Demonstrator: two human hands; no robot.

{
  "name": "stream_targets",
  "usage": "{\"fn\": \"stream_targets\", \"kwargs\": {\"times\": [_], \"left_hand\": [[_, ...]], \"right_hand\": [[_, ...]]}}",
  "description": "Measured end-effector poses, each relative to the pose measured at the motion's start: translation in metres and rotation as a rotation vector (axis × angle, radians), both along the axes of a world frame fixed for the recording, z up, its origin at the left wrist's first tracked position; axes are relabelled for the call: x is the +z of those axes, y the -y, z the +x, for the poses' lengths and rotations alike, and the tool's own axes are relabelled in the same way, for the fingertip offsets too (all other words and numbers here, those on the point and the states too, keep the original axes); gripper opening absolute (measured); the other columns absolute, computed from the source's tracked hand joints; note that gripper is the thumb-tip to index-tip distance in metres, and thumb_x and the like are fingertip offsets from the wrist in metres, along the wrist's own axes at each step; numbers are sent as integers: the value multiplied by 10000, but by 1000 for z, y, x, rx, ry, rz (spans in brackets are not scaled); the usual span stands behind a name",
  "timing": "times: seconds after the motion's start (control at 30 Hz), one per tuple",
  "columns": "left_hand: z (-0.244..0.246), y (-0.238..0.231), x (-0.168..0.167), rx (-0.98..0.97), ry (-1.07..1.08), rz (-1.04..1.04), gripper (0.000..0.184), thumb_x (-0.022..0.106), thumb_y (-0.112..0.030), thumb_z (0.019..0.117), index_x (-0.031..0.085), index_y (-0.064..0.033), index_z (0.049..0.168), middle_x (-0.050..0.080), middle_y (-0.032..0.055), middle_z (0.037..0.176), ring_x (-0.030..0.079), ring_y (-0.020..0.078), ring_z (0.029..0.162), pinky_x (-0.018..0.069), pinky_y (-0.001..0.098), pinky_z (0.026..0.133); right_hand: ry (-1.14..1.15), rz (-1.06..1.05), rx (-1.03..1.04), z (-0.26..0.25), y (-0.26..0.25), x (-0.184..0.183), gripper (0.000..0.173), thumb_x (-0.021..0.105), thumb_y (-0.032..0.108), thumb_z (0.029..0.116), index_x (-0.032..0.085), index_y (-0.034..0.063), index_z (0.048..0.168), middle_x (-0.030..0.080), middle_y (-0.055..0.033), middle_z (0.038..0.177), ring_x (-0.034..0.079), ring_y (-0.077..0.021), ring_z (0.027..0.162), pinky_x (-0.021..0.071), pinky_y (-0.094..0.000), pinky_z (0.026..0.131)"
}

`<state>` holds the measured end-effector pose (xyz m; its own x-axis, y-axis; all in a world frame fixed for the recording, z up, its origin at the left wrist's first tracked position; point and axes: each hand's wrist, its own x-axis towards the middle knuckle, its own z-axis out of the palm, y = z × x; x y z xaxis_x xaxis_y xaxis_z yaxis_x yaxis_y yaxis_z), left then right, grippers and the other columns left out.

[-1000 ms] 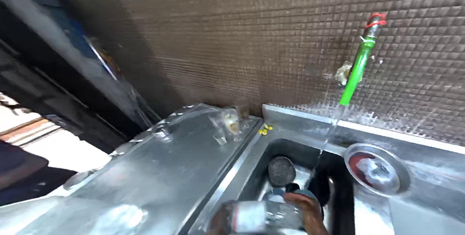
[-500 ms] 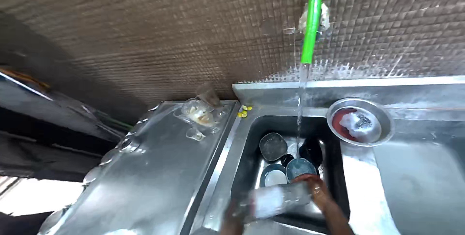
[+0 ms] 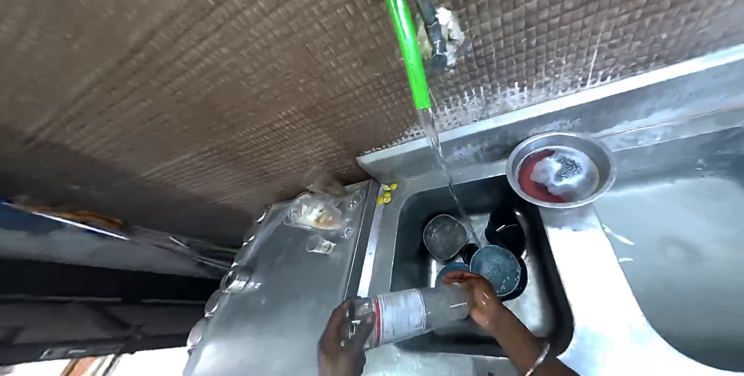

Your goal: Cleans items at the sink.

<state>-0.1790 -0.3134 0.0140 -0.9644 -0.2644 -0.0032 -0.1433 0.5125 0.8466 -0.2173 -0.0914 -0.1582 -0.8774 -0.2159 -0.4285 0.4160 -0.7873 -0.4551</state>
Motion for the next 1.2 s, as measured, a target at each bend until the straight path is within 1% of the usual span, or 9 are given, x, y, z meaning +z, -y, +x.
{"fn": "stream_targets", "kwargs": {"times": [0.1,0.13,0.3,0.53,0.63,0.73,0.93,1.07,1.2], "left_hand": [[0,-17,12,-37,-145,-48,536,743,-216,808,623,35,1265,695,49,1012,653,53,817,559,215,706],[-1,-20,14,-45,-186,-59,542,748,-226,791,630,45,1246,701,49,1018,665,52,855,568,212,751],[-8,-32,27,-125,-270,-91,524,744,-259,787,639,60,1190,696,38,1035,654,32,882,556,194,770],[-19,-51,45,-174,-328,-134,511,749,-259,779,645,52,1171,697,29,995,655,28,854,556,193,753],[-24,-56,49,-169,-329,-149,535,741,-277,777,636,61,1179,684,27,981,646,19,837,553,190,738],[-30,-56,49,-161,-331,-123,530,736,-263,780,636,56,1190,680,24,985,638,17,829,541,178,730],[-39,-51,52,-107,-354,-82,510,728,-241,803,615,53,1204,649,-6,897,592,-10,708,492,155,617],[-43,-46,52,-94,-356,-65,467,705,-238,829,616,24,1204,639,-29,845,555,-14,614,441,149,505],[-47,-40,49,-101,-366,-78,487,716,-278,824,625,16,1201,646,-33,830,550,-7,593,430,155,484]], "right_hand": [[133,-210,-77,-6,1,5,310,331,-11,994,607,-28,1134,713,-145,1030,704,-242,934,590,-401,829],[159,-253,-82,-6,0,7,305,326,-2,1002,598,-25,1137,710,-148,1029,704,-246,930,591,-403,826],[257,-363,-107,-1,-7,12,301,320,87,1030,596,5,1117,709,-124,999,701,-237,905,587,-403,791],[298,-346,-92,0,-3,15,293,396,170,1053,641,15,1092,703,-129,950,681,-240,834,573,-418,737],[341,-311,-105,1,-5,19,260,444,180,1049,626,17,1140,681,-133,972,667,-243,872,562,-427,769],[356,-314,-101,5,-11,25,261,414,193,1058,583,25,1162,662,-137,1006,654,-245,892,554,-431,783],[312,-319,-99,5,-22,20,310,373,196,1066,580,18,1212,659,-131,953,657,-236,799,568,-407,747],[321,-323,-123,2,-30,25,345,347,208,1079,587,10,1226,649,-136,962,654,-245,807,570,-408,760],[318,-342,-141,-1,-30,20,329,353,206,1075,589,11,1197,646,-130,937,659,-250,792,580,-423,762]]}}
